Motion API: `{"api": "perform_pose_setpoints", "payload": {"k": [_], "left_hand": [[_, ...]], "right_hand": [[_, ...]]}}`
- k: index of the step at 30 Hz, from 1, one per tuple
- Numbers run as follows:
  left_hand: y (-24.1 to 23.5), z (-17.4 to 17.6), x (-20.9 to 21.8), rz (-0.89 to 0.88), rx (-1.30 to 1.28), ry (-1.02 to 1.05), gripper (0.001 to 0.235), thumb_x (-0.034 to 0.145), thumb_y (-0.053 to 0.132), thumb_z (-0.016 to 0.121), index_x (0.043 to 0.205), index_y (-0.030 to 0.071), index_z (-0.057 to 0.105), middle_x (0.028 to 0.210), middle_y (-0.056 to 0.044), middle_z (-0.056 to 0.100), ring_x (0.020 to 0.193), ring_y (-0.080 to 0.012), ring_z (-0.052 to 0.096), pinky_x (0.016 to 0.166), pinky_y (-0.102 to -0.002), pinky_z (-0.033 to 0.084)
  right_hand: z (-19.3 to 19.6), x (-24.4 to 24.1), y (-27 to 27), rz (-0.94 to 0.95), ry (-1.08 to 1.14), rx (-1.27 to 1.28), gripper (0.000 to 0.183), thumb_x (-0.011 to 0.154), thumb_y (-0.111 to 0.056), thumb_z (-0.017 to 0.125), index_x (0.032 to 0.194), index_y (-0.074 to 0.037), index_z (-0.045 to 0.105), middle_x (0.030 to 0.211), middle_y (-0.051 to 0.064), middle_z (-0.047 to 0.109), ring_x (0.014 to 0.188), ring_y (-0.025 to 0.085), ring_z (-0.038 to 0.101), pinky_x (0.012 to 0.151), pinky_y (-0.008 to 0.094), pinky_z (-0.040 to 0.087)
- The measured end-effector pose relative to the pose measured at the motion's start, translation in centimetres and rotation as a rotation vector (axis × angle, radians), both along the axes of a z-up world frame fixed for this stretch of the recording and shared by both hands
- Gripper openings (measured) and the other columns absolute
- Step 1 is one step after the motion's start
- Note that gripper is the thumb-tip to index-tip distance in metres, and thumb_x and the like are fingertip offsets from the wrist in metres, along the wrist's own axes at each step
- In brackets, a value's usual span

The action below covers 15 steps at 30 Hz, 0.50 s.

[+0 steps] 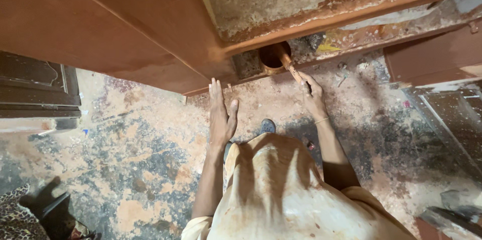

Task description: The person paints a wooden door frame with brown paint using a brush. They repeatedly dip the brush into a paint can and apply paint to the vertical and horizontal edges of the frame.

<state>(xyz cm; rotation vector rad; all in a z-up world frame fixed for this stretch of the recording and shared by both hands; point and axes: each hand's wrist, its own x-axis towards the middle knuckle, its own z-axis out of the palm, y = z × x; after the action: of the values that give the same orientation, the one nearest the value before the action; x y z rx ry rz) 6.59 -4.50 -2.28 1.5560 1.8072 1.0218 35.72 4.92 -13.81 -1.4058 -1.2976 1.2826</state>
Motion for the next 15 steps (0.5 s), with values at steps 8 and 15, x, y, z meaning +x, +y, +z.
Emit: {"api": "perform_pose_setpoints", "payload": {"k": [8,15], "left_hand": [[-0.1,-0.3,0.0,0.014,-0.006,0.0,0.077,0.106,0.04,0.051,0.162,-0.002,0.021,0.172,-0.024,0.013,0.161,-0.0388,0.011,0.129,-0.048,0.013],[-0.1,-0.4,-0.1,0.015,0.001,0.014,0.076,0.106,0.038,0.052,0.163,-0.001,0.019,0.172,-0.023,0.012,0.161,-0.0392,0.011,0.129,-0.048,0.013]], "right_hand": [[1.7,-0.6,-0.3,0.021,-0.056,0.015,0.033,0.108,-0.01,0.049,0.139,-0.006,0.06,0.122,0.009,0.066,0.099,0.014,0.064,0.08,0.032,0.065],[0.9,-0.5,-0.3,0.03,-0.052,0.056,0.034,0.106,-0.01,0.047,0.136,-0.006,0.06,0.126,0.006,0.065,0.104,0.014,0.065,0.081,0.032,0.066]]}}
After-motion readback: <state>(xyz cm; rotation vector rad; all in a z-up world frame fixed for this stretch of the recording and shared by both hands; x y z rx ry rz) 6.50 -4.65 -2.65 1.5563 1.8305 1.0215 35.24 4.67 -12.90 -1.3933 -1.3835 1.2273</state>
